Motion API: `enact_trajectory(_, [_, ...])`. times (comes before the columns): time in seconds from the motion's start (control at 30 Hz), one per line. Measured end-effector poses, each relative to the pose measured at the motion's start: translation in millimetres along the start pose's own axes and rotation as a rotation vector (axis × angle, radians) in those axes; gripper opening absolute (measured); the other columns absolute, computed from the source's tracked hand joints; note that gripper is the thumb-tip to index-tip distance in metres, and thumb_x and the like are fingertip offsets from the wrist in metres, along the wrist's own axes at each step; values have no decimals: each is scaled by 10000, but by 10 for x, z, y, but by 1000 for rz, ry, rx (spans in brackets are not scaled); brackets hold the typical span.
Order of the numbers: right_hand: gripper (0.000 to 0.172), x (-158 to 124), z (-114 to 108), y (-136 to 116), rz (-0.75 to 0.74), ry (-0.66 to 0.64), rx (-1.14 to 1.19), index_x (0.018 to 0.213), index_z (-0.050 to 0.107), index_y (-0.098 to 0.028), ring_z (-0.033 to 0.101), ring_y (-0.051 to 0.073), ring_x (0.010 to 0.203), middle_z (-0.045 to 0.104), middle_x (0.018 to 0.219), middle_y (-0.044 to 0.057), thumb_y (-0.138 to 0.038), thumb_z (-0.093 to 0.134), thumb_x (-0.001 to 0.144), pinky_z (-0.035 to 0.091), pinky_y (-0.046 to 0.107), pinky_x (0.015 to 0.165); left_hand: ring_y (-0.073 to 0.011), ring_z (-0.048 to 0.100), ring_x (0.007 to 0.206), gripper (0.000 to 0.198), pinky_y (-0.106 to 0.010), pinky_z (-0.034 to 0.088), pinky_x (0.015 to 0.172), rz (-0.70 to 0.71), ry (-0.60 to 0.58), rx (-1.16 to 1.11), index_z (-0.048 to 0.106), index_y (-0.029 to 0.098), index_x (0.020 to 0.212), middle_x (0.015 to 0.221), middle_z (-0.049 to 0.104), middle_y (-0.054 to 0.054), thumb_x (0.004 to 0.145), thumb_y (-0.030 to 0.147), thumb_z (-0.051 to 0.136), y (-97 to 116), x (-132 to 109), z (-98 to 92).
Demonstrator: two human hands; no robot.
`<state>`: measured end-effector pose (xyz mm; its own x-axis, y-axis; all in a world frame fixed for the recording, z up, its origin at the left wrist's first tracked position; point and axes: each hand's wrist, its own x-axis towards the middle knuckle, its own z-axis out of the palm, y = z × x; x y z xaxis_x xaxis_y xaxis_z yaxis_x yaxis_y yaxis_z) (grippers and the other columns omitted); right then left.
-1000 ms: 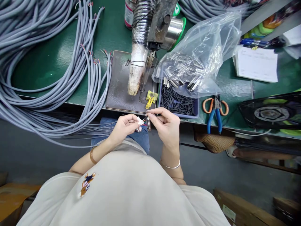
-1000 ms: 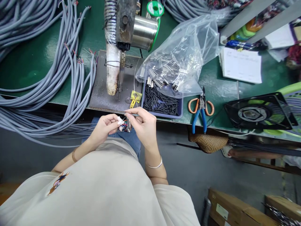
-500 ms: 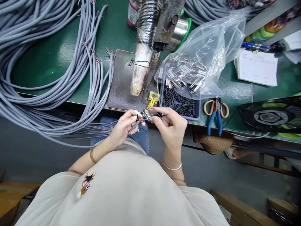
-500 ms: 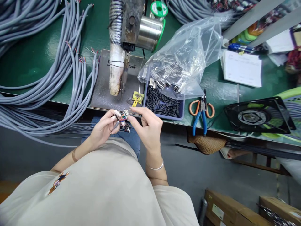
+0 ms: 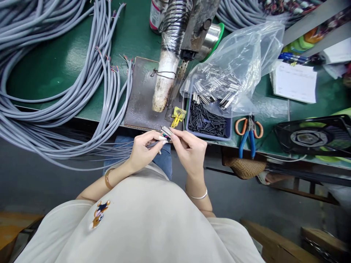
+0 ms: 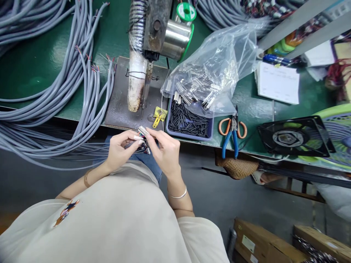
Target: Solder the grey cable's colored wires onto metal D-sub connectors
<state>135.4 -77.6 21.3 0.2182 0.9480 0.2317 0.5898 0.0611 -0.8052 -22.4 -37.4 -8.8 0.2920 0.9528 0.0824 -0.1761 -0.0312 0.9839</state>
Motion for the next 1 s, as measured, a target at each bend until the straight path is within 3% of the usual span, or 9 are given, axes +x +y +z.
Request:
enact_trajectory(0.13, [253,2,-25,62,19,194,229,1170,707,-246,456,95,441,548,574,-60,-372,582,989,347,238,427,-34,509,462,219,-156,390,419,-159,61,-161,699,141,760,735,697,-15,761,311,837,-28,82,-11])
enact_trajectory(0.23, [215,-11,-36,91,48,303,367,1207,604,-279,477,69,392,693,713,-51,-330,577,1000,377,209,391,-12,419,400,319,-146,319,368,-261,70,-252,665,145,737,640,645,15,719,383,878,-48,146,-45])
enact_trajectory(0.33, [79,-12,11,104,94,258,317,1031,619,-249,701,99,580,793,915,-1,-307,634,980,600,231,600,-11,414,389,366,-146,306,355,-298,72,-295,647,151,730,644,661,7,695,416,897,-63,188,-72])
enact_trajectory(0.43, [134,24,107,133,94,119,300,868,632,-221,792,168,887,803,1023,45,-306,724,915,661,288,813,-10,404,379,352,-147,285,349,-289,62,-300,650,151,732,628,654,14,702,401,896,-71,220,-73])
enact_trajectory(0.53, [134,81,199,167,68,40,327,820,624,-213,789,188,973,794,1117,76,-262,719,901,666,300,818,-5,385,386,334,-148,276,363,-244,81,-256,652,148,718,600,621,33,705,381,891,-70,263,-49])
enact_trajectory(0.77, [114,160,257,181,-53,101,238,835,609,-227,783,180,988,797,1124,57,-162,682,894,651,307,831,-39,536,560,231,-148,409,515,-123,197,-98,663,138,726,734,687,-8,712,281,844,-60,344,21])
enact_trajectory(1.0, [94,202,246,193,-32,90,277,846,628,-229,781,177,993,795,1119,45,-187,689,903,655,300,816,-35,492,555,150,-153,374,505,-71,183,-17,664,142,715,757,684,-5,718,202,801,-38,382,20])
